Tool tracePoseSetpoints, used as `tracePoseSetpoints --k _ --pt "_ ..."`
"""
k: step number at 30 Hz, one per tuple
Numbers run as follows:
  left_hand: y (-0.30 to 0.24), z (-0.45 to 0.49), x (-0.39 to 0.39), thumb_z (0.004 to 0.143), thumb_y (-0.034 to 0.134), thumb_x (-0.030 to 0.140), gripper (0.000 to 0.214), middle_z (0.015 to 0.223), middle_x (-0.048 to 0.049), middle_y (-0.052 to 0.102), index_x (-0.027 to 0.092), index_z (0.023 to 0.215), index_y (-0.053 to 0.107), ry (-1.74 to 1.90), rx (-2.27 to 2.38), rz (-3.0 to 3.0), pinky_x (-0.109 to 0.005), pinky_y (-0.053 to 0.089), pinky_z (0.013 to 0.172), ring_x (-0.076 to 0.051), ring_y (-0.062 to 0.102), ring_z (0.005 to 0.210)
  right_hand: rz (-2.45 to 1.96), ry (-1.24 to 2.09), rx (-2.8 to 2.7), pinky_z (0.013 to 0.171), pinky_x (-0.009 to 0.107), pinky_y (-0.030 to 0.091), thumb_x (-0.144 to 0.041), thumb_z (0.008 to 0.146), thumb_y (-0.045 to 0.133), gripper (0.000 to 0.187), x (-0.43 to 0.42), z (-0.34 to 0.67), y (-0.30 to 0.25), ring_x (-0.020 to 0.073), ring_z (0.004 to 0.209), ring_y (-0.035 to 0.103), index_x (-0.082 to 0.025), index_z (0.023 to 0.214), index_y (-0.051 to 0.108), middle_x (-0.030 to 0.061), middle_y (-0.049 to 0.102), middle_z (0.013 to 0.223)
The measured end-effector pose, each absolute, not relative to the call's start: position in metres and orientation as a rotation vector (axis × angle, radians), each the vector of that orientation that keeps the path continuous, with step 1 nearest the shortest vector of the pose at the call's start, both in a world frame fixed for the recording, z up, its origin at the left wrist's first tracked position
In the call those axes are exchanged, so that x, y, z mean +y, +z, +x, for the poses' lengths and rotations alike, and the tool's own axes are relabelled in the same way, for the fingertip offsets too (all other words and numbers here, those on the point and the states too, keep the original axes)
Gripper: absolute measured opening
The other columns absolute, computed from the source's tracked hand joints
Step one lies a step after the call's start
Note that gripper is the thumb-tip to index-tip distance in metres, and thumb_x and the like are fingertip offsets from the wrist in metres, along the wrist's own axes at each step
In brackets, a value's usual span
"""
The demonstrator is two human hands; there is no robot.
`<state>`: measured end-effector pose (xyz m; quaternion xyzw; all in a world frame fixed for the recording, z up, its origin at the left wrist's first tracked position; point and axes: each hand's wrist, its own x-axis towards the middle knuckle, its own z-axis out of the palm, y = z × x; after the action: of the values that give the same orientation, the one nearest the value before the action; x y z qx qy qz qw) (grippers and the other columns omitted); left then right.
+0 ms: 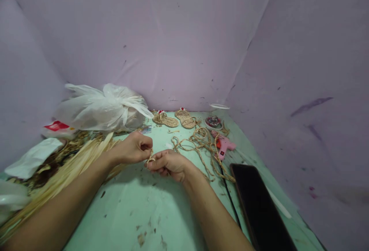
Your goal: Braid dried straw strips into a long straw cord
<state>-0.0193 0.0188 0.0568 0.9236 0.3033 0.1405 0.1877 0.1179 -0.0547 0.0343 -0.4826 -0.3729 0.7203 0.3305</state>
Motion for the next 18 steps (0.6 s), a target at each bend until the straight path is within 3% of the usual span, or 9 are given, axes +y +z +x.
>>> tracePoseSetpoints --k 6,12,18 --pt "0.048 -0.017 0.025 0.055 0.043 0.019 0.012 0.045 0.0039 0.038 0.015 0.049 0.053 0.423 0.957 2.498 -0.020 0.022 0.044 -0.007 0.033 0.046 -1.362 1.577 -0.822 0.035 0.018 0.009 -0.014 0.046 0.063 0.023 -0.050 0.122 0.034 0.0009 0.035 0.020 -0.016 0.051 0.041 -0.0100 0.034 0.040" --pt "0.036 -0.010 0.028 0.056 0.045 0.025 0.015 0.044 0.0024 0.042 0.015 0.047 0.052 0.441 1.195 2.315 -0.021 0.024 0.044 -0.009 0.037 0.045 -1.408 1.243 -0.847 0.038 0.020 0.023 -0.027 0.047 0.071 0.026 -0.045 0.125 0.030 0.0032 0.037 0.031 -0.015 0.051 0.049 -0.0074 0.040 0.042" --pt "0.024 -0.003 0.028 0.057 0.046 0.027 0.017 0.044 0.0019 0.043 0.015 0.046 0.052 0.486 1.245 2.296 -0.022 0.024 0.044 -0.010 0.038 0.045 -1.503 1.138 -0.917 0.039 0.021 0.016 -0.034 0.053 0.067 0.026 -0.040 0.129 0.019 0.0035 0.036 0.025 -0.015 0.048 0.050 -0.0070 0.037 0.037"
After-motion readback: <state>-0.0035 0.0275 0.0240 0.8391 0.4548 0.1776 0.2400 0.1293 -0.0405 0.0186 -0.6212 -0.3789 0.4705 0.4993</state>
